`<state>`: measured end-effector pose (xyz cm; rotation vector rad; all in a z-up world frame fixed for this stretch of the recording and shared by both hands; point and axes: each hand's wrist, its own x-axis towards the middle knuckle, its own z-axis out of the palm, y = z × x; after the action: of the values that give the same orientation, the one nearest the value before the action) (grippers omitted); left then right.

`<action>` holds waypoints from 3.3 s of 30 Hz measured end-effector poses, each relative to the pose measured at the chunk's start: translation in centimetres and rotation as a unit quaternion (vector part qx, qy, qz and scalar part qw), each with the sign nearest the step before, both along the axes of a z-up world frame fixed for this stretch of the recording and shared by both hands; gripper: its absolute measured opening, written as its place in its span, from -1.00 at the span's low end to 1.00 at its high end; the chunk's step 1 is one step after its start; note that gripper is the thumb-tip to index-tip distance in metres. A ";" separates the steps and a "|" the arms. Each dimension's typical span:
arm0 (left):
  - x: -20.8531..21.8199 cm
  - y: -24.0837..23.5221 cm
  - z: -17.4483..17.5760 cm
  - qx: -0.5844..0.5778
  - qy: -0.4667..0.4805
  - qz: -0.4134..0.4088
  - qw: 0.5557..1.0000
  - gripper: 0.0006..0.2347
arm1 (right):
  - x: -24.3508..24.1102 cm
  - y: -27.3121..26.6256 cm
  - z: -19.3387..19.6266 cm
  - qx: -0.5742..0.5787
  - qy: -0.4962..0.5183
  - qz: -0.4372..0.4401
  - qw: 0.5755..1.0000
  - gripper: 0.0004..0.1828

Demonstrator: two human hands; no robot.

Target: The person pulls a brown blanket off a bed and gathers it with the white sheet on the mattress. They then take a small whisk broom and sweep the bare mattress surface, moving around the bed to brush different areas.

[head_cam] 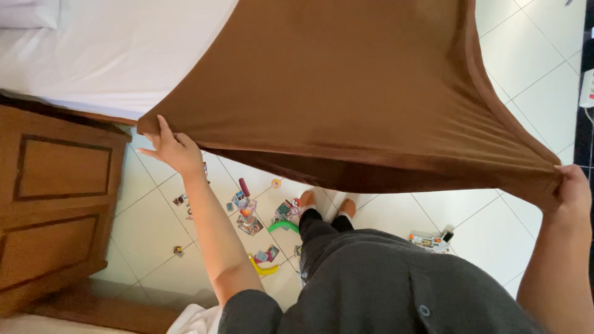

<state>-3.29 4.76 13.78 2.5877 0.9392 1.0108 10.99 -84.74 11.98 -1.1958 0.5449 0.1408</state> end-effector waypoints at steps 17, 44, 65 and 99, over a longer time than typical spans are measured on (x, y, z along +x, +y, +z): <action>-7.7 -9.8 -20.1 -0.265 0.422 0.233 0.835 -0.06 | -10.4 1.7 -12.2 -0.266 0.238 0.121 0.926 -0.76; 3.6 -32.6 -9.8 -0.305 0.279 -0.319 0.853 -0.61 | -10.1 1.1 -4.2 -0.209 0.145 0.100 0.962 -0.51; 10.2 -17.4 -13.9 -0.382 0.195 -0.265 0.863 -0.68 | -3.3 30.0 -8.1 -0.261 -0.014 0.359 0.896 -0.58; 10.2 14.9 -30.7 -0.712 0.182 -0.184 0.653 -0.71 | 8.6 68.8 -5.2 -0.251 -0.022 0.348 0.903 -0.81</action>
<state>6.90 19.65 -16.88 1.3814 0.6894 -0.4060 19.62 -15.95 6.73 -1.8624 0.0820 0.6089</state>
